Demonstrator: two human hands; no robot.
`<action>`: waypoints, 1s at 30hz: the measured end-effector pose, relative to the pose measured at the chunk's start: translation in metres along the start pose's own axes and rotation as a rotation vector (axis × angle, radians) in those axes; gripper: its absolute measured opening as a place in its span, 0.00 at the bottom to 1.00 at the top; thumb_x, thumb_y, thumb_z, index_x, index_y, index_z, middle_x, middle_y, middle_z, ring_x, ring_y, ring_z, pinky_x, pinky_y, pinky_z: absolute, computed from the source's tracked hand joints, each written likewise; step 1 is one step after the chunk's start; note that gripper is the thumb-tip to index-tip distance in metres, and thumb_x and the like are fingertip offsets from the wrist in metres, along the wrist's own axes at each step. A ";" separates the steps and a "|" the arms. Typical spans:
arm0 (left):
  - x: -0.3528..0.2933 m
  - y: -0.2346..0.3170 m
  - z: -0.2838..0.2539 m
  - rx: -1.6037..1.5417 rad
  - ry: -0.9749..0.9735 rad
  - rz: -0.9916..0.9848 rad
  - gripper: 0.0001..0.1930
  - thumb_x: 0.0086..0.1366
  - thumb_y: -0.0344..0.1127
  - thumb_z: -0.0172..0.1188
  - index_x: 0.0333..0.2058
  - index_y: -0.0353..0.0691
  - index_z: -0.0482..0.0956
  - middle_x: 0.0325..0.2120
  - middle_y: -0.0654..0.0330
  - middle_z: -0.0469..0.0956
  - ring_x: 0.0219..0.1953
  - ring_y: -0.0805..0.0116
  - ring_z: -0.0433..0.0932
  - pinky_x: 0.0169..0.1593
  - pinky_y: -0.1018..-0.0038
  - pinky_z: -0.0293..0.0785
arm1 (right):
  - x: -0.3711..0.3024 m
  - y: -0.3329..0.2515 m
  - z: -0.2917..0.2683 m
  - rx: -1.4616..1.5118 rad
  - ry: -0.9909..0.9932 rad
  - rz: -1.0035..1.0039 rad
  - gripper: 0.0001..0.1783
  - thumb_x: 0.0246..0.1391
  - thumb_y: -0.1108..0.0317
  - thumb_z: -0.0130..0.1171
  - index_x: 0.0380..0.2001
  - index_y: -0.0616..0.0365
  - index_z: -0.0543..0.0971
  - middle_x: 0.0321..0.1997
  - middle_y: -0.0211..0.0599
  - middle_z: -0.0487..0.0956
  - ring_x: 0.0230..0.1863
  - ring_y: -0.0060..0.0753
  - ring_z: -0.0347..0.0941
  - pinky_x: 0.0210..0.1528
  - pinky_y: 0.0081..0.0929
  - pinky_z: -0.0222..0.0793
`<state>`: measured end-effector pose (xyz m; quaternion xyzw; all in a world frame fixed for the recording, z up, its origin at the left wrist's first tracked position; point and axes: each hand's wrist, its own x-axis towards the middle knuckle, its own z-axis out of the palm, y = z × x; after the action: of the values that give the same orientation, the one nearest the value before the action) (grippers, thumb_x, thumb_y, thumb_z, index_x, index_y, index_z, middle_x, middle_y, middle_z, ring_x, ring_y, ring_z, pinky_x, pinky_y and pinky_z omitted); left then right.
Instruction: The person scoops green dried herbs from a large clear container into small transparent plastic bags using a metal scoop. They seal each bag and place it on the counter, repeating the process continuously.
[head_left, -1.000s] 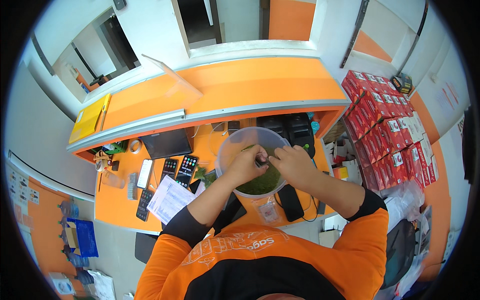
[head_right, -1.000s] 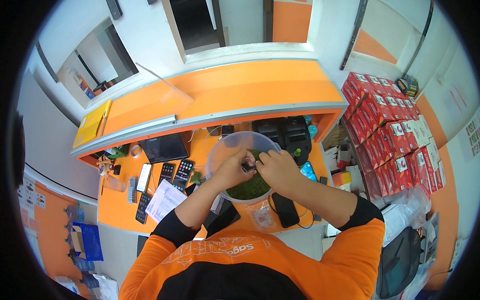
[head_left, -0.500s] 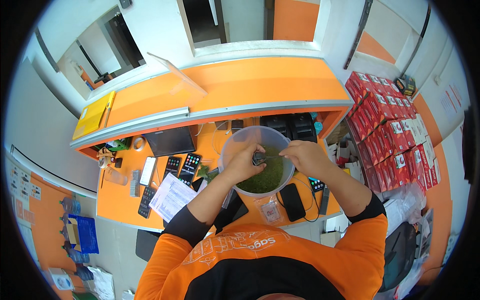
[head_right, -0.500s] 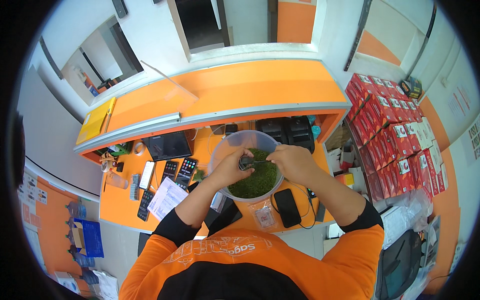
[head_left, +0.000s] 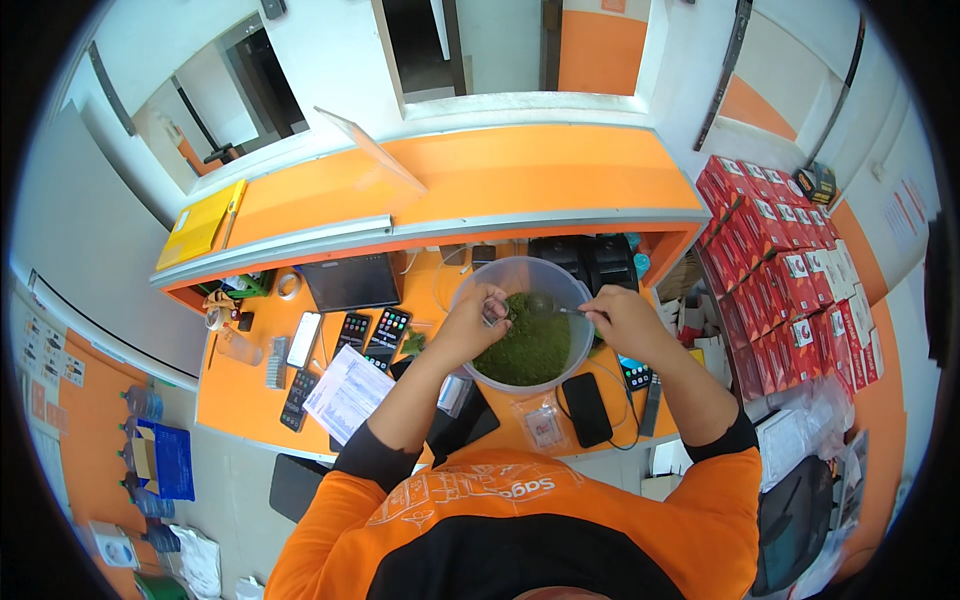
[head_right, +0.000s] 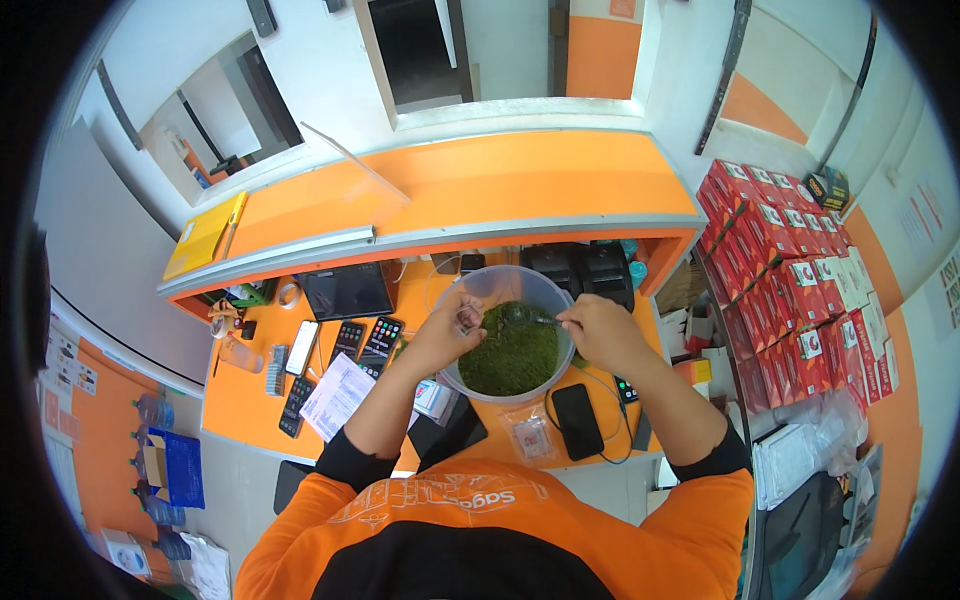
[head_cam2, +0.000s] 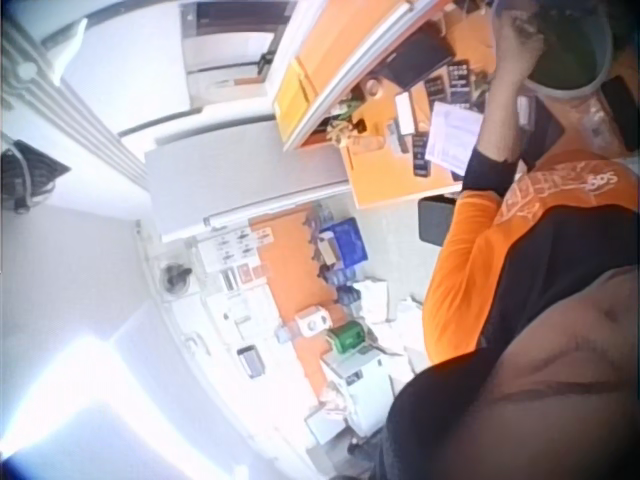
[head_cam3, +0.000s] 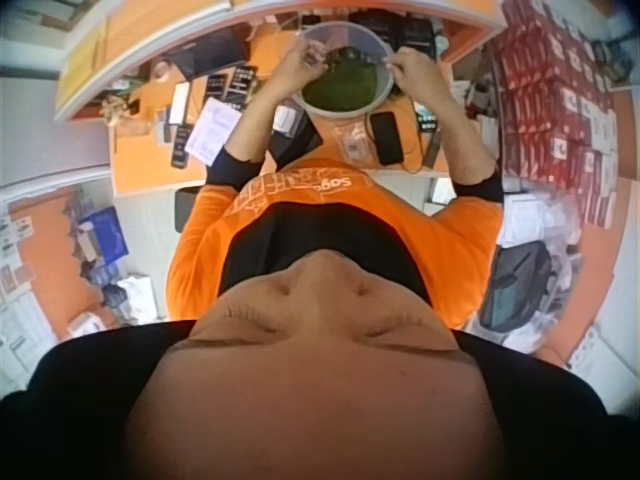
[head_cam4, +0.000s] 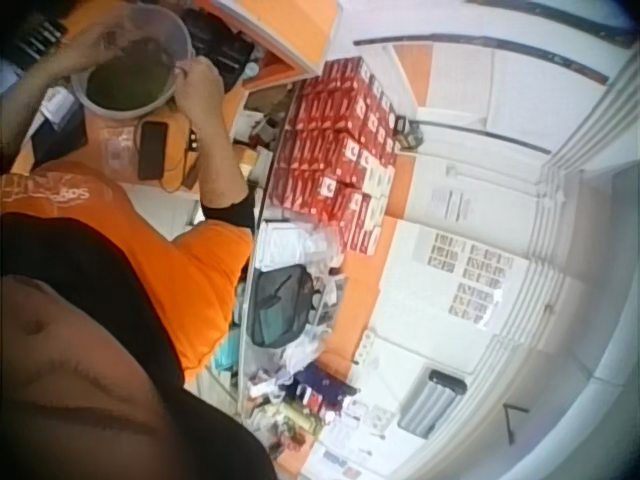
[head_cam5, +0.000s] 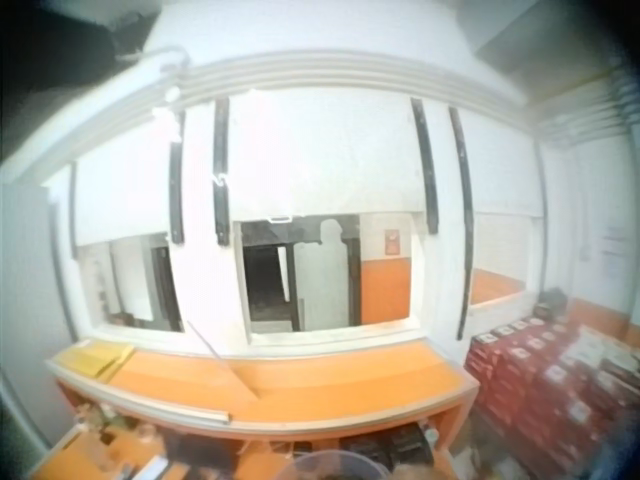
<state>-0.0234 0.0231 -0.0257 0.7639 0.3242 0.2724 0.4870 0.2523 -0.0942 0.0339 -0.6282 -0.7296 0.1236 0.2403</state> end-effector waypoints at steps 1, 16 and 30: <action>-0.007 0.013 -0.003 -0.116 -0.019 -0.007 0.26 0.60 0.31 0.69 0.55 0.38 0.69 0.38 0.61 0.77 0.45 0.69 0.77 0.51 0.71 0.72 | -0.004 0.005 0.007 -0.026 0.024 -0.002 0.12 0.57 0.67 0.62 0.42 0.57 0.85 0.38 0.41 0.80 0.38 0.48 0.79 0.40 0.40 0.74; -0.018 0.053 -0.013 -0.769 -0.193 0.057 0.40 0.67 0.39 0.63 0.72 0.44 0.50 0.50 0.59 0.71 0.60 0.65 0.66 0.67 0.65 0.56 | 0.027 -0.059 0.086 1.043 -0.168 -0.016 0.15 0.66 0.68 0.59 0.53 0.62 0.76 0.45 0.33 0.80 0.47 0.25 0.77 0.49 0.26 0.74; -0.038 0.036 0.024 -0.429 -0.014 0.057 0.19 0.71 0.33 0.62 0.57 0.33 0.73 0.43 0.63 0.79 0.39 0.81 0.76 0.42 0.80 0.73 | 0.006 -0.072 0.088 1.264 0.322 0.121 0.07 0.64 0.72 0.61 0.44 0.60 0.78 0.41 0.28 0.80 0.43 0.18 0.74 0.48 0.20 0.71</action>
<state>-0.0220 -0.0310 -0.0051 0.6534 0.2336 0.3437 0.6327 0.1453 -0.0909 -0.0052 -0.4166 -0.4348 0.4462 0.6621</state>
